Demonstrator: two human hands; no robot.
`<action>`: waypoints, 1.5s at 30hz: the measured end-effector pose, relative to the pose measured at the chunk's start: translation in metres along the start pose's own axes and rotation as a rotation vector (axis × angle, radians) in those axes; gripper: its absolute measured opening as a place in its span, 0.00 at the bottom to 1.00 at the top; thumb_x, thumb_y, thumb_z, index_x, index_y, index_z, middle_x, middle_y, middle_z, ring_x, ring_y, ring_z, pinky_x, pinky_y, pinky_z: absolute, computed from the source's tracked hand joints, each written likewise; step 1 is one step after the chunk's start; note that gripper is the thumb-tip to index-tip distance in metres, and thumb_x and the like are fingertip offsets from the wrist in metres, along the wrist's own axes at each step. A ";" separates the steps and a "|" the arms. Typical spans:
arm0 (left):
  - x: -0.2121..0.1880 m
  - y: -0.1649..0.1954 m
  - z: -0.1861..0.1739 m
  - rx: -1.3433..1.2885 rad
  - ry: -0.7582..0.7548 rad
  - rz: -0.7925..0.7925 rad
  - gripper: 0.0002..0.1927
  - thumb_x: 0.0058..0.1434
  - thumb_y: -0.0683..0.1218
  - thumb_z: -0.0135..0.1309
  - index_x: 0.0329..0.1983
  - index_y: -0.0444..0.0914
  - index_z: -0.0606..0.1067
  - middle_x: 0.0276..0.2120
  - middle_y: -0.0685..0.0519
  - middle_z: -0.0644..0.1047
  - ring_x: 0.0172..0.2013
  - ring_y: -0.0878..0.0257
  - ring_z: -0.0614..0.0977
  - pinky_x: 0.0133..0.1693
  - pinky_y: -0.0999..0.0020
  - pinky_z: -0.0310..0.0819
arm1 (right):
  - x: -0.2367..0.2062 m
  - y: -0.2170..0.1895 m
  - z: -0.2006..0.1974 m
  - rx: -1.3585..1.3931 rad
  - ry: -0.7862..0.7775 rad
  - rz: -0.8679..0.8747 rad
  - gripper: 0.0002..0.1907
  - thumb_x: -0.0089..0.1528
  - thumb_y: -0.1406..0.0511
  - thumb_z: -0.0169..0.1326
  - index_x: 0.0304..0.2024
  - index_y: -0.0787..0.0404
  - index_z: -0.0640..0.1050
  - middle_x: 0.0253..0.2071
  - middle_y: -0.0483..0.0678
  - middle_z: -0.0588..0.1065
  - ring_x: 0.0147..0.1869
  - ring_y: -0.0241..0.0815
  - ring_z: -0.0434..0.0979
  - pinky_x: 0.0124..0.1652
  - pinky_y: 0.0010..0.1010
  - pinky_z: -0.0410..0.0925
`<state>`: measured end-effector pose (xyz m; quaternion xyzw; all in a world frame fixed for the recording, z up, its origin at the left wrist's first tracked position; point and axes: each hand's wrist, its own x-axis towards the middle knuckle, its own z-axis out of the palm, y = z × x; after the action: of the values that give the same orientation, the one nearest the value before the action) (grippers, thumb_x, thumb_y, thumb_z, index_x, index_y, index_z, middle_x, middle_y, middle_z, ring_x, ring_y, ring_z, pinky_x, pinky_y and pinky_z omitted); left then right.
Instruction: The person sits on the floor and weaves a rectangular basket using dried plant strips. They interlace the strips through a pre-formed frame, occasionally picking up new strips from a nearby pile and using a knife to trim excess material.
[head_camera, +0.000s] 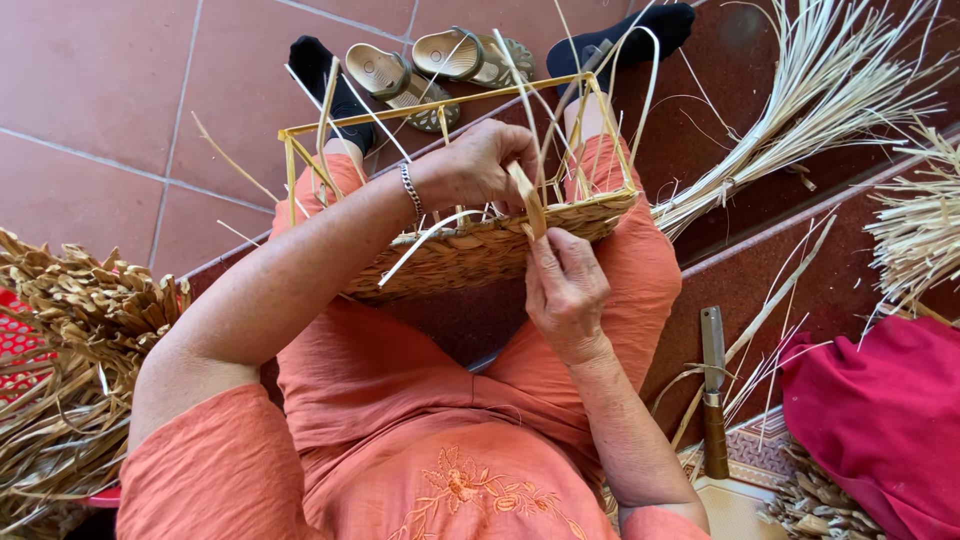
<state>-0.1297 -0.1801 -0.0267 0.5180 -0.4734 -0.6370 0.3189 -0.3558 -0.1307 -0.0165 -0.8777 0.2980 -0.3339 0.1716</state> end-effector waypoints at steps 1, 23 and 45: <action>0.002 -0.002 -0.001 -0.033 -0.019 -0.013 0.09 0.54 0.37 0.65 0.37 0.31 0.77 0.29 0.49 0.82 0.28 0.65 0.85 0.31 0.70 0.85 | -0.001 -0.001 -0.001 -0.022 -0.010 -0.009 0.18 0.61 0.77 0.61 0.54 0.69 0.79 0.47 0.57 0.75 0.46 0.53 0.77 0.45 0.39 0.74; 0.025 0.016 -0.001 0.256 -0.228 -0.247 0.09 0.53 0.37 0.65 0.37 0.30 0.82 0.29 0.47 0.83 0.27 0.64 0.84 0.29 0.72 0.82 | -0.001 0.011 0.000 -0.079 0.028 0.012 0.14 0.61 0.76 0.58 0.50 0.68 0.79 0.47 0.55 0.76 0.49 0.53 0.80 0.48 0.40 0.75; -0.019 0.004 -0.012 0.070 -0.229 0.073 0.12 0.60 0.42 0.58 0.46 0.37 0.83 0.33 0.56 0.83 0.33 0.71 0.81 0.38 0.73 0.80 | -0.038 0.038 -0.022 0.610 0.117 0.511 0.08 0.62 0.77 0.55 0.31 0.62 0.74 0.35 0.43 0.77 0.31 0.28 0.73 0.30 0.19 0.67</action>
<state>-0.1137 -0.1680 -0.0164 0.4350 -0.5471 -0.6633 0.2674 -0.4095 -0.1378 -0.0383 -0.6635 0.4029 -0.4032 0.4845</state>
